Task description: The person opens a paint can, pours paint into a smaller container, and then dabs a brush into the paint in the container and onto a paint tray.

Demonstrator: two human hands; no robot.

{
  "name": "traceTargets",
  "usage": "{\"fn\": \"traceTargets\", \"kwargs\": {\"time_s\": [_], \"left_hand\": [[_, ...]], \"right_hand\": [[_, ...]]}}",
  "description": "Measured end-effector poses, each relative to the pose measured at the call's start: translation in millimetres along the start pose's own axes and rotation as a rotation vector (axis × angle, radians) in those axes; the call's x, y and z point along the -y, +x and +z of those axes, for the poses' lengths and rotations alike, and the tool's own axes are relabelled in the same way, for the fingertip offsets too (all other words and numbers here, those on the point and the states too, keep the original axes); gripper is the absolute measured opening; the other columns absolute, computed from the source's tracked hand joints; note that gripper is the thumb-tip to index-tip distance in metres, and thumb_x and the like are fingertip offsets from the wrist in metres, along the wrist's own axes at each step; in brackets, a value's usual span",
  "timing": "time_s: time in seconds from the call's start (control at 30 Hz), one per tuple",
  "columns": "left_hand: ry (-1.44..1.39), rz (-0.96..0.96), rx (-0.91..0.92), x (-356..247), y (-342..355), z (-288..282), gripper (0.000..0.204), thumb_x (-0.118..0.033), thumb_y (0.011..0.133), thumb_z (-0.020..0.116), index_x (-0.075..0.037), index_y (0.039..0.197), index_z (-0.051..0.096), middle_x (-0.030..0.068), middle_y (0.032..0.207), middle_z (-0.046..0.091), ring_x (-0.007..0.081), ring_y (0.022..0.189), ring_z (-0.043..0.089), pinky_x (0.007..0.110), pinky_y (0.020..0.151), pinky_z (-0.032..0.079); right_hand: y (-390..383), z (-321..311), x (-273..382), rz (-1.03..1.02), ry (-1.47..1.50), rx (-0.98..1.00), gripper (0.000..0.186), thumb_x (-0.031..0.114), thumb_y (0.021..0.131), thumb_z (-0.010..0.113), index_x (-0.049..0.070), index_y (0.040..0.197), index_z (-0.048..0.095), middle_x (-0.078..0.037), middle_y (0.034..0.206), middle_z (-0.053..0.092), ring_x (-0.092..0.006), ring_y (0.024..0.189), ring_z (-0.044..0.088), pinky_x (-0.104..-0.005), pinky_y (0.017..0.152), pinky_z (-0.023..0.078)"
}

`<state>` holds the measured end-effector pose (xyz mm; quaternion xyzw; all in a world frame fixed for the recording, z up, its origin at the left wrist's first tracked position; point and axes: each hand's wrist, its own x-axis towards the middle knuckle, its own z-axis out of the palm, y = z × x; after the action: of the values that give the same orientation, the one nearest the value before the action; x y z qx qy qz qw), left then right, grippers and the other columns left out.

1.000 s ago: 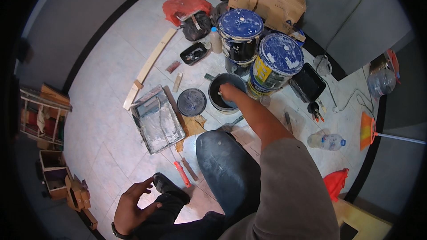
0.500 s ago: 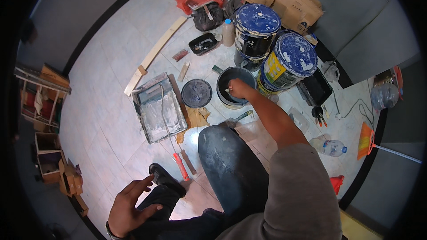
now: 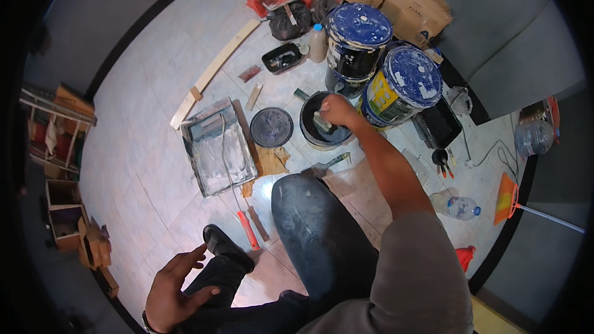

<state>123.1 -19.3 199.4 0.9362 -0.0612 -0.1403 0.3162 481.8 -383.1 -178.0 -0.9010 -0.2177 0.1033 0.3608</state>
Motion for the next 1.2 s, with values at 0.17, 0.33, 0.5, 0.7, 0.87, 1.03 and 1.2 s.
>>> {"fn": "traceTargets", "kwargs": {"time_s": [0.17, 0.33, 0.5, 0.7, 0.87, 1.03, 1.2], "left_hand": [[-0.052, -0.213, 0.174, 5.1, 0.4, 0.1, 0.077, -0.022, 0.077, 0.089, 0.000, 0.143, 0.056, 0.0224, 0.118, 0.069, 0.0324, 0.103, 0.071, 0.039, 0.091, 0.055], [-0.084, -0.229, 0.171, 8.6, -0.1, 1.1, 0.078, -0.021, 0.076, 0.089, 0.001, 0.143, 0.055, 0.0228, 0.119, 0.069, 0.0325, 0.103, 0.071, 0.039, 0.091, 0.055], [-0.106, -0.217, 0.169, 7.6, 2.5, 3.7, 0.078, -0.019, 0.075, 0.089, 0.001, 0.143, 0.056, 0.0230, 0.118, 0.069, 0.0327, 0.102, 0.071, 0.039, 0.091, 0.055], [-0.115, -0.121, 0.102, 14.5, 14.7, 12.8, 0.067, -0.020, 0.079, 0.085, -0.004, 0.139, 0.060, 0.0209, 0.112, 0.068, 0.0345, 0.099, 0.071, 0.040, 0.086, 0.056], [-0.056, 0.082, 0.140, 12.1, 89.0, 33.8, 0.068, -0.016, 0.078, 0.084, 0.002, 0.139, 0.058, 0.0230, 0.122, 0.067, 0.0362, 0.111, 0.067, 0.040, 0.097, 0.053], [-0.159, 0.333, -0.028, 65.8, 239.1, 144.0, 0.082, -0.026, 0.081, 0.085, -0.001, 0.149, 0.047, 0.0267, 0.139, 0.058, 0.0410, 0.129, 0.057, 0.044, 0.110, 0.045], [0.046, 0.272, -0.122, 87.5, 333.2, 248.9, 0.131, -0.047, 0.063, 0.092, 0.003, 0.160, 0.020, 0.0314, 0.159, 0.034, 0.0445, 0.147, 0.036, 0.049, 0.120, 0.033]], "right_hand": [[-39.7, -40.8, 21.3, 0.161, 0.305, -0.147, 0.012, 0.010, 0.082, 0.075, -0.002, 0.087, 0.073, -0.011, 0.073, 0.071, -0.0194, 0.065, 0.069, -0.0364, 0.066, 0.057], [-71.2, -51.9, 25.7, 0.415, 0.799, -0.468, 0.013, 0.007, 0.095, 0.069, -0.005, 0.099, 0.069, -0.009, 0.087, 0.071, -0.0154, 0.070, 0.070, -0.0275, 0.068, 0.062], [-104.9, -33.0, 20.1, 0.351, 0.932, -0.761, 0.016, 0.009, 0.097, 0.067, -0.005, 0.102, 0.065, -0.010, 0.085, 0.072, -0.0177, 0.071, 0.073, -0.0287, 0.061, 0.061], [-139.8, -21.0, 37.7, 0.503, 0.900, -0.924, 0.023, 0.023, 0.098, 0.067, 0.001, 0.097, 0.062, -0.011, 0.080, 0.072, -0.0230, 0.070, 0.076, -0.0287, 0.043, 0.047], [-158.2, -9.8, 23.2, 0.463, 0.946, -0.979, 0.018, 0.016, 0.099, 0.065, -0.002, 0.101, 0.061, -0.013, 0.087, 0.071, -0.0225, 0.074, 0.074, -0.0320, 0.056, 0.059], [-173.7, 7.9, 23.3, 0.430, 0.910, -1.068, 0.015, 0.010, 0.100, 0.061, -0.005, 0.100, 0.058, -0.018, 0.093, 0.069, -0.0239, 0.075, 0.073, -0.0372, 0.066, 0.066], [-166.2, 18.2, 37.2, 0.425, 0.937, -1.134, 0.012, 0.007, 0.100, 0.059, -0.004, 0.102, 0.060, -0.016, 0.094, 0.069, -0.0227, 0.077, 0.072, -0.0383, 0.071, 0.067]]}}
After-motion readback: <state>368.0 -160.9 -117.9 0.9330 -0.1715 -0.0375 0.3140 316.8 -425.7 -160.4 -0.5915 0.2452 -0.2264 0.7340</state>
